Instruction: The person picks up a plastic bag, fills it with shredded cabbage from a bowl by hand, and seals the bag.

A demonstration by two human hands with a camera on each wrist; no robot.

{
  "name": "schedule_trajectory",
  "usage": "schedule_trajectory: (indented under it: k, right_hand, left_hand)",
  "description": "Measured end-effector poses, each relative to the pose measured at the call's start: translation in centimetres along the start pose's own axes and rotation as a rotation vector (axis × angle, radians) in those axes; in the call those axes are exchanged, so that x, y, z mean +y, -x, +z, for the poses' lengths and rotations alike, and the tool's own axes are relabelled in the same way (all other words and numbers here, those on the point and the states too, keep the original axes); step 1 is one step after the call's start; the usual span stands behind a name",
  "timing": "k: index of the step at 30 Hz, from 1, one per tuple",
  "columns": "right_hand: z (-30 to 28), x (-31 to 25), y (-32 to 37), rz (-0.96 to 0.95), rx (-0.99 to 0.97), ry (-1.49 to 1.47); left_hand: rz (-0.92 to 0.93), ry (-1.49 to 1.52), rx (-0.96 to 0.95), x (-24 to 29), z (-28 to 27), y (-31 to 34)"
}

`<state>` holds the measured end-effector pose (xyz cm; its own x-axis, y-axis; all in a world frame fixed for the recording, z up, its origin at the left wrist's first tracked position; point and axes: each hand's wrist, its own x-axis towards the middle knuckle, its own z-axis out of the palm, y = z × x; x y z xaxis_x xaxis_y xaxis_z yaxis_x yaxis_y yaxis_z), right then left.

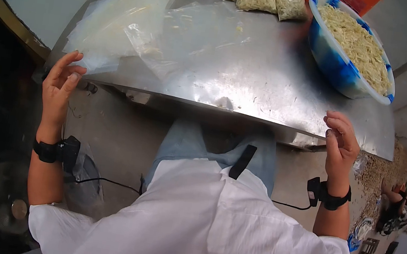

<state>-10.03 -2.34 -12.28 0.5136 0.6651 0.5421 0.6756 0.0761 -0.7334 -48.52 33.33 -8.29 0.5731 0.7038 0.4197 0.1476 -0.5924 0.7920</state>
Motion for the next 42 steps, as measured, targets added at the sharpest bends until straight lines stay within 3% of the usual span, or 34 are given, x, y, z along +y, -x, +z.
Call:
schedule_trajectory:
  k: [9, 11, 14, 18, 22, 24, 25, 26, 28, 29, 31, 33, 36, 38, 42]
  right_hand:
    - [-2.8, -0.7, -5.7, -0.080, -0.052, 0.141]
    - [-3.2, -0.6, -8.8, -0.268, -0.186, 0.199]
    - [-3.0, 0.0, -11.8, -0.223, -0.273, 0.123]
    - [-3.0, 0.4, -13.9, -0.094, -0.368, 0.067]
    - [-3.6, -0.1, -15.1, 0.030, -0.419, 0.047]
    - [-3.6, -0.4, -15.7, 0.046, -0.431, 0.023]
    - [-3.5, -0.5, -15.9, 0.051, -0.433, 0.007]
    - [-3.4, -0.6, -16.1, 0.053, -0.434, 0.007]
    - [-2.8, -0.5, -16.2, 0.025, -0.442, -0.012]
    - [-2.7, -0.1, -16.1, 0.027, -0.441, -0.011]
    - [-2.7, 0.6, -15.4, -0.015, -0.436, 0.019]
    - [-2.4, 1.2, -14.6, -0.031, -0.406, -0.005]
    - [-2.5, 2.0, -13.0, -0.053, -0.407, -0.019]
    - [-2.4, 2.0, -11.6, -0.098, -0.406, 0.002]
    - [-2.5, 0.4, -8.6, -0.150, -0.381, 0.026]
  left_hand:
    - [-0.248, -0.256, 0.201, -2.7, -3.9, -3.7]
    - [-0.316, -0.319, 0.231, -3.6, -6.3, -4.9]
    - [-0.484, -0.475, 0.271, -3.8, -11.2, -7.2]
    - [-0.707, -0.739, 0.182, -2.5, -17.4, -10.8]
    - [-0.625, -0.933, 0.090, -0.2, -25.6, -17.0]
    - [-0.495, -0.870, -0.004, 1.8, -29.0, -21.6]
    - [-0.577, -0.688, 0.029, 3.7, -29.1, -24.2]
    - [-0.578, -0.688, 0.028, 6.8, -26.1, -26.5]
    - [-0.522, -0.818, 0.143, 12.4, -18.2, -30.2]
    - [-0.415, -0.717, 0.140, 12.7, -18.6, -31.4]
    - [-0.305, -0.619, 0.133, 11.9, -17.2, -32.2]
    - [-0.092, -0.559, 0.063, 11.7, -12.1, -31.6]
    - [0.034, -0.560, -0.001, 10.6, -7.6, -30.8]
    - [0.018, -0.622, 0.021, 9.9, -4.1, -28.3]
    - [0.336, -0.534, -0.390, 5.1, -5.4, -26.9]
